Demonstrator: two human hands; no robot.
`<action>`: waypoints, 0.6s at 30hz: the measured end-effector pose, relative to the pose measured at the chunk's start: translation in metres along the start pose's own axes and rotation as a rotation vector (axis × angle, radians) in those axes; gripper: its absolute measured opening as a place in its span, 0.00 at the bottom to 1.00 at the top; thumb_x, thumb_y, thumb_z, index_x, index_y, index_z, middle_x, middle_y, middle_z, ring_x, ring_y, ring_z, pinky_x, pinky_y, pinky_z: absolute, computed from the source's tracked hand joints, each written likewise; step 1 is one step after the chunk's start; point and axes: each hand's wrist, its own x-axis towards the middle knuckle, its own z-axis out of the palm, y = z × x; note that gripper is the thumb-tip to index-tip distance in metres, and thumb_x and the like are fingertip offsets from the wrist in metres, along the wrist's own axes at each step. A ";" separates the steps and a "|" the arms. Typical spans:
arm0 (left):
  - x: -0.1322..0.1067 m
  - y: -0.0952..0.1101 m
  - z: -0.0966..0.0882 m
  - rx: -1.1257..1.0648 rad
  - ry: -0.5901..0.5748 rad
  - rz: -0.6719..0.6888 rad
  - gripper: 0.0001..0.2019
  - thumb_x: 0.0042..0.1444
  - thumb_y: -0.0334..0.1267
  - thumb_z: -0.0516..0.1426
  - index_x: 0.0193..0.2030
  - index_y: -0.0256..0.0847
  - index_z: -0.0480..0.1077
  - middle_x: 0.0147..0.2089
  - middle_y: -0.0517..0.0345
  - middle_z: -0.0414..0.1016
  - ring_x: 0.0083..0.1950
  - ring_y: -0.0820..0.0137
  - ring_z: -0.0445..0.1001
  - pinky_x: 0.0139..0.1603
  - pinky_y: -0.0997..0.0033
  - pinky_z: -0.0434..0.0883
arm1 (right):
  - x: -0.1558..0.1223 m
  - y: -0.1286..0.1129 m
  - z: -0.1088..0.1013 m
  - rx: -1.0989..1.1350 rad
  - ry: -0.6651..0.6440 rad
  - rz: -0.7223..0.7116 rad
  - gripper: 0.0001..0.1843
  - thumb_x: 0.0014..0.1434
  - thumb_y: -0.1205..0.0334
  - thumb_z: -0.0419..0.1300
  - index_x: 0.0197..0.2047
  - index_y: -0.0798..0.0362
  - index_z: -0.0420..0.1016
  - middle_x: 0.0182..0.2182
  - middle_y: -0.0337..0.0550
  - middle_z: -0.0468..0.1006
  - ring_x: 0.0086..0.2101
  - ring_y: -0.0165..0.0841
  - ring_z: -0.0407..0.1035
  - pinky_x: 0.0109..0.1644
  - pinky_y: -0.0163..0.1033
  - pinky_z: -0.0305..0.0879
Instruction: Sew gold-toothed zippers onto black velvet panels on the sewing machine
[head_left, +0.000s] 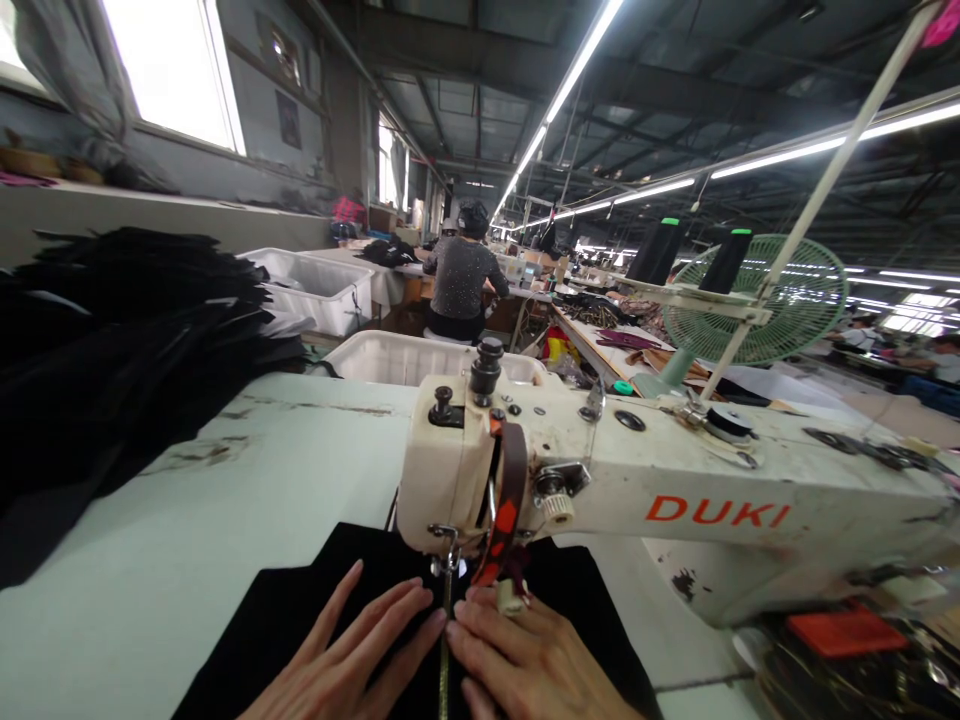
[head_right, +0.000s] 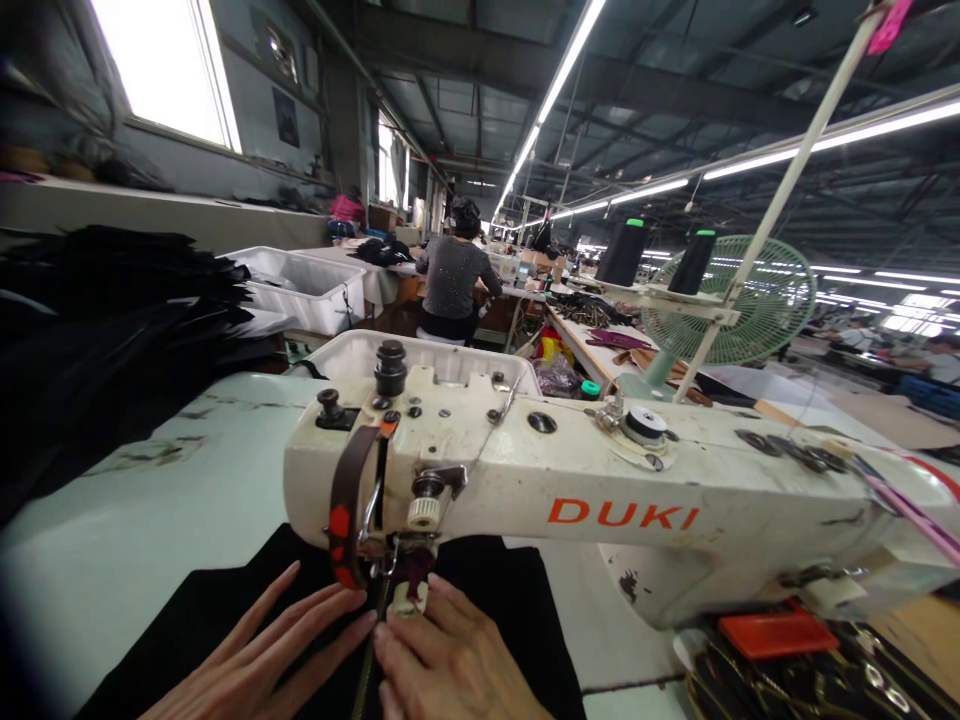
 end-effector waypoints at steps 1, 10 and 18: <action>0.001 -0.001 -0.001 0.001 -0.003 0.007 0.44 0.54 0.18 0.47 0.75 0.51 0.37 0.66 0.59 0.68 0.65 0.65 0.66 0.70 0.46 0.37 | 0.000 0.000 0.000 0.003 0.000 0.001 0.14 0.61 0.63 0.61 0.51 0.53 0.74 0.45 0.42 0.82 0.46 0.32 0.75 0.65 0.35 0.59; 0.009 -0.010 -0.013 -0.084 -0.099 0.129 0.43 0.53 0.21 0.50 0.75 0.44 0.40 0.68 0.54 0.63 0.67 0.63 0.64 0.70 0.50 0.47 | 0.007 -0.004 -0.002 0.003 0.161 0.026 0.10 0.62 0.64 0.60 0.47 0.52 0.75 0.41 0.39 0.83 0.42 0.30 0.77 0.63 0.33 0.60; 0.017 -0.006 -0.033 -0.109 -0.170 0.109 0.46 0.52 0.26 0.53 0.75 0.42 0.34 0.70 0.47 0.58 0.69 0.56 0.61 0.65 0.41 0.54 | 0.004 -0.006 -0.005 0.023 0.044 0.079 0.14 0.61 0.67 0.58 0.50 0.51 0.74 0.47 0.41 0.81 0.47 0.31 0.76 0.64 0.36 0.60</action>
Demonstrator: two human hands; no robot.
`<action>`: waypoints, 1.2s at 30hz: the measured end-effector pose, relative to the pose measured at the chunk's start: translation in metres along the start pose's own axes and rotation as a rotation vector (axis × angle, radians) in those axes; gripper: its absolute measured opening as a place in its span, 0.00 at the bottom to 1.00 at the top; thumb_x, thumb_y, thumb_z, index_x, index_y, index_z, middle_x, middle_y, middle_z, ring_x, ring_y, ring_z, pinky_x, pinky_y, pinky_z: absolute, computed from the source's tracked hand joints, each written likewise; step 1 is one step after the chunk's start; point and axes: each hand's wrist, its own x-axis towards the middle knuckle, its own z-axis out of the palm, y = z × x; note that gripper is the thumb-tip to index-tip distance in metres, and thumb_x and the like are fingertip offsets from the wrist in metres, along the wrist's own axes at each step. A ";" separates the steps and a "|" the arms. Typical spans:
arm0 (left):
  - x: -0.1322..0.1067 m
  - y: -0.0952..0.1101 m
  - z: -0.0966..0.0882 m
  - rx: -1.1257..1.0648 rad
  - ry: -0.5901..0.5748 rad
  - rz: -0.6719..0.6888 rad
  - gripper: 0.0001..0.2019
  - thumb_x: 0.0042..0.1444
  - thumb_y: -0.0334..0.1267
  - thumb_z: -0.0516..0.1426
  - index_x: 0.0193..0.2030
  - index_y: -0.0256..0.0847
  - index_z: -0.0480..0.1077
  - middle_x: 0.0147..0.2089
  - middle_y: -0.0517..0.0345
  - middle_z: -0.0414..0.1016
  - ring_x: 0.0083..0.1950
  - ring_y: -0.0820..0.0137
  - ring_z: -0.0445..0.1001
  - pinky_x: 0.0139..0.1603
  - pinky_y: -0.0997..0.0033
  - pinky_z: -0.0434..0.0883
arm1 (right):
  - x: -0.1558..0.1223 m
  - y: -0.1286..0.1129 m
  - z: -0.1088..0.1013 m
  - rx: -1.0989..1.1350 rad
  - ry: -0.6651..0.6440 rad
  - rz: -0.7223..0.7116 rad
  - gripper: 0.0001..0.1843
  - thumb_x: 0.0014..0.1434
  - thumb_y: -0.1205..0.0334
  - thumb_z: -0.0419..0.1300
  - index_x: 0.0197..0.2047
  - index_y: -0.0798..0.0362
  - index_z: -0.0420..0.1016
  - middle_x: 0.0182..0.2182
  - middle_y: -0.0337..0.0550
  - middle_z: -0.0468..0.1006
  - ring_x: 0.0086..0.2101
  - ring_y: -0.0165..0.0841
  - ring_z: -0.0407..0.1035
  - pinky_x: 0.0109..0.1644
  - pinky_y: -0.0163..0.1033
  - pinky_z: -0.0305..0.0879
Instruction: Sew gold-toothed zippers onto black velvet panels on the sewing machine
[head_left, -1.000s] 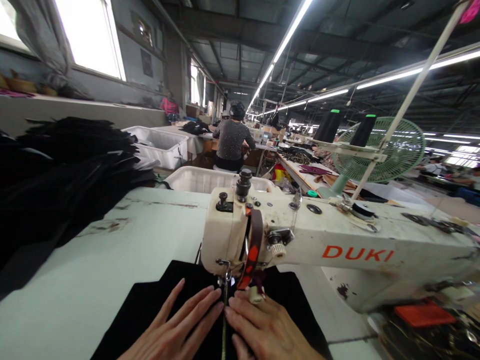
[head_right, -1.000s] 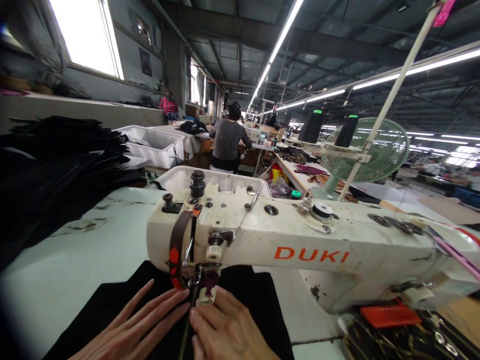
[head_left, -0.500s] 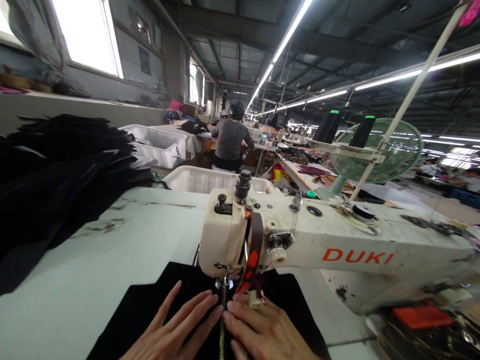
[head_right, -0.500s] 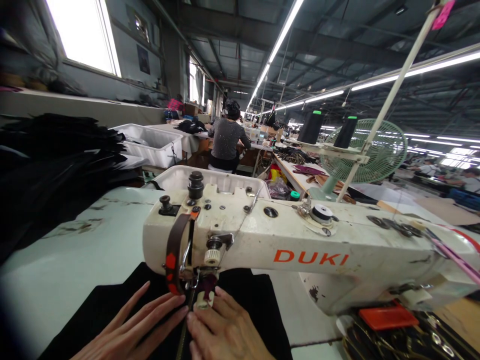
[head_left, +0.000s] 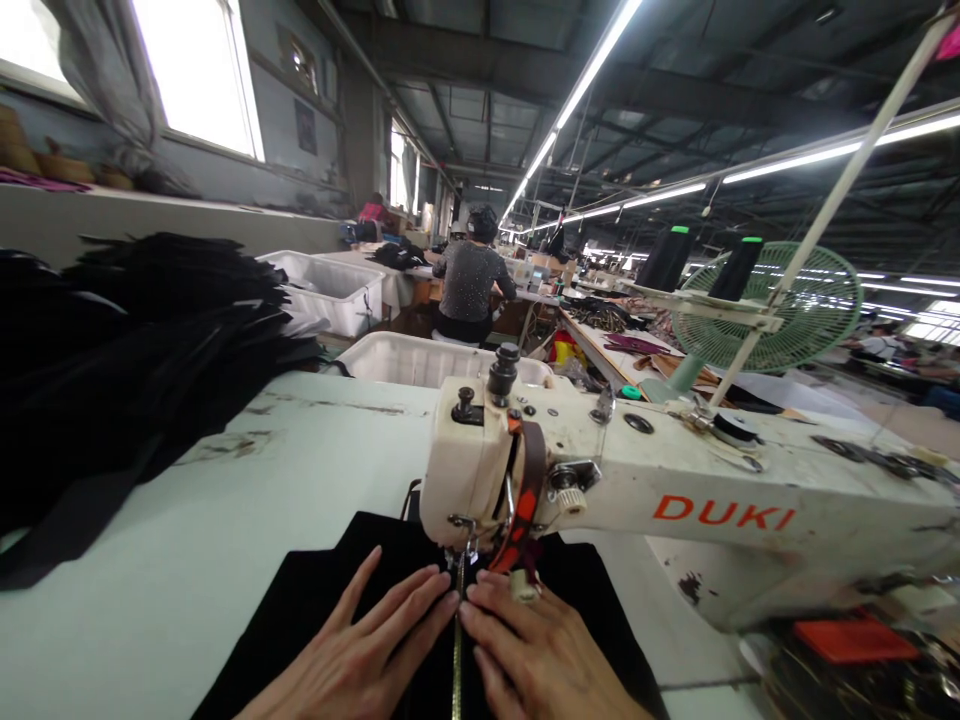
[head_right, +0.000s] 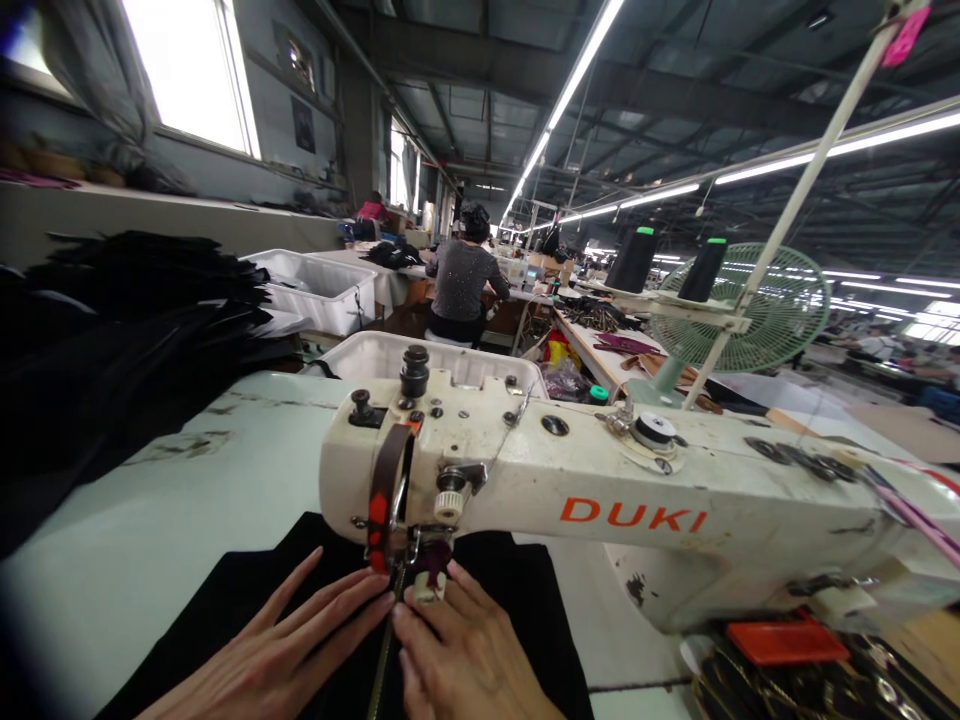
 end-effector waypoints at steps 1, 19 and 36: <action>0.001 0.001 -0.004 -0.012 0.007 -0.006 0.46 0.52 0.26 0.53 0.75 0.42 0.36 0.70 0.46 0.59 0.69 0.56 0.61 0.65 0.39 0.55 | 0.001 0.000 -0.003 0.003 -0.020 0.000 0.14 0.62 0.67 0.58 0.51 0.51 0.74 0.47 0.42 0.81 0.47 0.31 0.76 0.64 0.36 0.60; -0.002 0.007 -0.011 -0.103 0.026 -0.111 0.46 0.48 0.36 0.62 0.73 0.45 0.47 0.71 0.49 0.57 0.69 0.50 0.60 0.65 0.40 0.60 | 0.008 0.000 -0.021 -0.041 -0.120 -0.016 0.15 0.68 0.63 0.54 0.55 0.53 0.74 0.51 0.43 0.79 0.53 0.32 0.73 0.63 0.36 0.62; 0.001 0.003 -0.010 -0.065 0.043 -0.104 0.45 0.51 0.38 0.61 0.74 0.48 0.46 0.71 0.48 0.58 0.68 0.48 0.61 0.63 0.39 0.62 | 0.019 0.023 -0.016 0.300 0.101 0.398 0.21 0.73 0.58 0.43 0.34 0.51 0.72 0.35 0.44 0.76 0.41 0.35 0.73 0.48 0.37 0.71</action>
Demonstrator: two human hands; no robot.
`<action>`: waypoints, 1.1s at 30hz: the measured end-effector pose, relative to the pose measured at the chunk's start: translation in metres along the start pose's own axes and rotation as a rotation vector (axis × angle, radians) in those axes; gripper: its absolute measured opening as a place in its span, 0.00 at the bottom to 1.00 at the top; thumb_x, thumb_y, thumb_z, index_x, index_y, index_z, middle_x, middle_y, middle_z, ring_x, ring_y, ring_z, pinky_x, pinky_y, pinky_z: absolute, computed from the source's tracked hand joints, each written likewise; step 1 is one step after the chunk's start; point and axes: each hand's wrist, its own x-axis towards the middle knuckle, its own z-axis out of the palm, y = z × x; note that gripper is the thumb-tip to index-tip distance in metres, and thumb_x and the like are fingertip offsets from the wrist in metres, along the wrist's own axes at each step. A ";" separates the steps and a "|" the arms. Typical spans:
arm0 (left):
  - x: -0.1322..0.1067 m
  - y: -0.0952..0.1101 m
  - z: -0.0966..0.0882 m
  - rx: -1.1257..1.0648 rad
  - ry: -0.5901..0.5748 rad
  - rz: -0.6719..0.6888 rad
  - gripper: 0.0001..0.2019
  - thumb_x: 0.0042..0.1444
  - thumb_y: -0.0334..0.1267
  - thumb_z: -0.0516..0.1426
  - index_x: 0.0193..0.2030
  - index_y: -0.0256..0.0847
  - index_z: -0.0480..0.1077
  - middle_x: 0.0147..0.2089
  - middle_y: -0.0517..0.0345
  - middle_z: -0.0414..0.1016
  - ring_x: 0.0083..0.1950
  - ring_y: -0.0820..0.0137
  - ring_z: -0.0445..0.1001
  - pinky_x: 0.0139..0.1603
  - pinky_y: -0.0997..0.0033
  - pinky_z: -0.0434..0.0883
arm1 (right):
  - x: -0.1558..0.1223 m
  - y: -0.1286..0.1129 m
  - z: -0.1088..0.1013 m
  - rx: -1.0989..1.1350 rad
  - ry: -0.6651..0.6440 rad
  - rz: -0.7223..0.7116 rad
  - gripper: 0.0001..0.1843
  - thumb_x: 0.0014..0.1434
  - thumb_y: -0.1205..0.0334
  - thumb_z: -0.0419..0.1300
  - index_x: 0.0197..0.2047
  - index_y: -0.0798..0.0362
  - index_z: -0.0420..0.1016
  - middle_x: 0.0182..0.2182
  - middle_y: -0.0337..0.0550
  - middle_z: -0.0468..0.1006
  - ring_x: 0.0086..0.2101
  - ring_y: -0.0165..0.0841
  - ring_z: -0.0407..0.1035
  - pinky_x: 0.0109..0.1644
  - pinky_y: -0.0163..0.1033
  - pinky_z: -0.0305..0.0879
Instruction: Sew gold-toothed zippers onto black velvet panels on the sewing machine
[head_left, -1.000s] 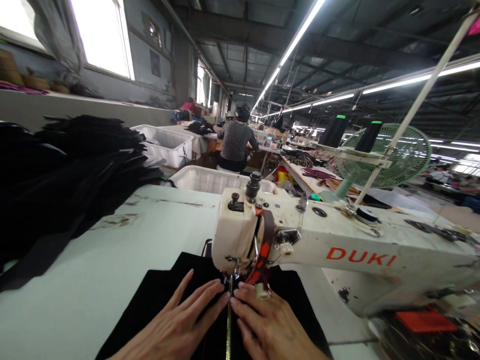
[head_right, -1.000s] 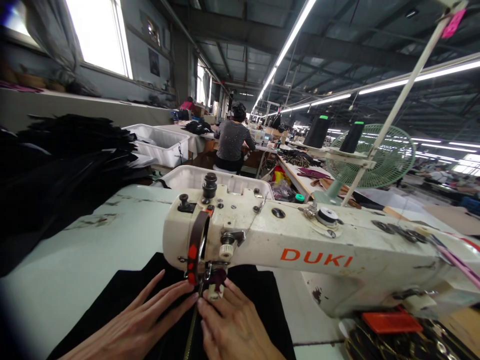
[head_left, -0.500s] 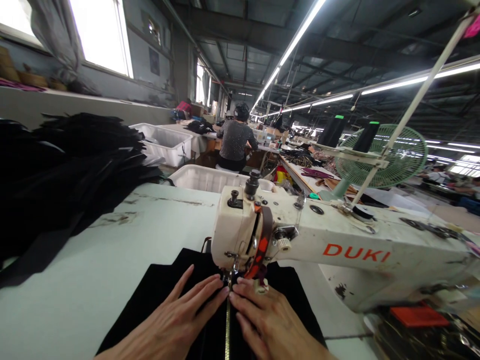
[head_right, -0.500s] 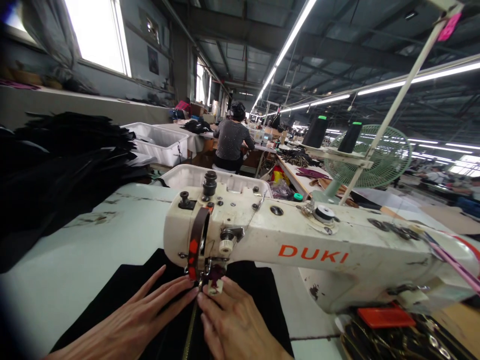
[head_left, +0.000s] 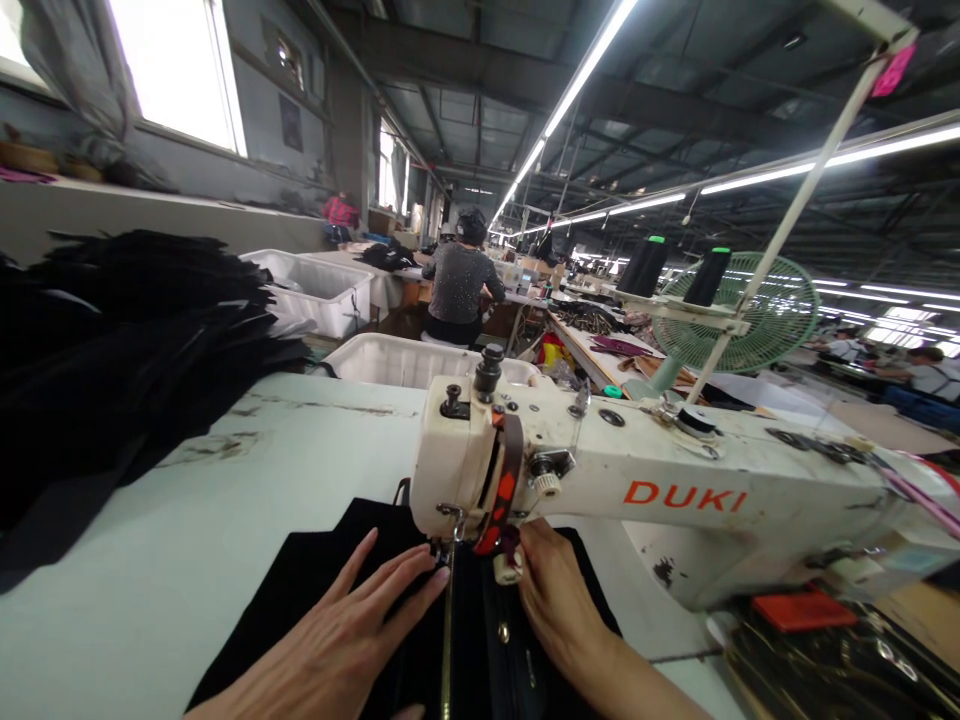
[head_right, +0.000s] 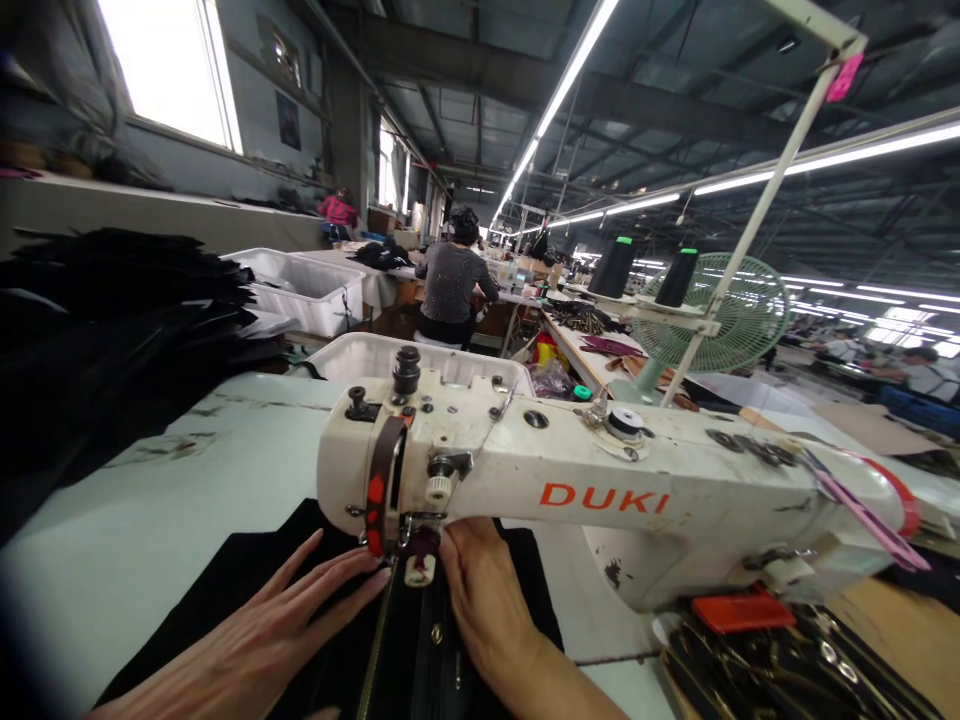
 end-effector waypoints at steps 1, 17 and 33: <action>0.001 0.000 -0.001 -0.002 0.000 -0.005 0.45 0.51 0.38 0.61 0.74 0.48 0.46 0.71 0.48 0.58 0.68 0.48 0.60 0.64 0.40 0.61 | 0.002 0.001 0.000 -0.005 -0.007 0.004 0.22 0.73 0.58 0.43 0.32 0.51 0.71 0.34 0.44 0.76 0.39 0.35 0.73 0.46 0.37 0.70; -0.076 0.090 -0.011 0.029 0.090 0.015 0.36 0.61 0.35 0.54 0.74 0.39 0.44 0.70 0.50 0.59 0.70 0.59 0.58 0.68 0.54 0.57 | -0.105 -0.099 -0.019 -0.029 -0.385 -0.034 0.41 0.54 0.46 0.69 0.62 0.60 0.63 0.59 0.53 0.68 0.61 0.42 0.59 0.71 0.46 0.47; -0.090 0.071 -0.032 -0.400 -0.010 -0.237 0.21 0.70 0.42 0.46 0.69 0.57 0.58 0.68 0.65 0.63 0.70 0.63 0.57 0.63 0.58 0.64 | -0.128 -0.137 0.018 -0.198 0.028 0.111 0.09 0.65 0.55 0.58 0.44 0.50 0.75 0.40 0.45 0.75 0.40 0.42 0.71 0.46 0.49 0.69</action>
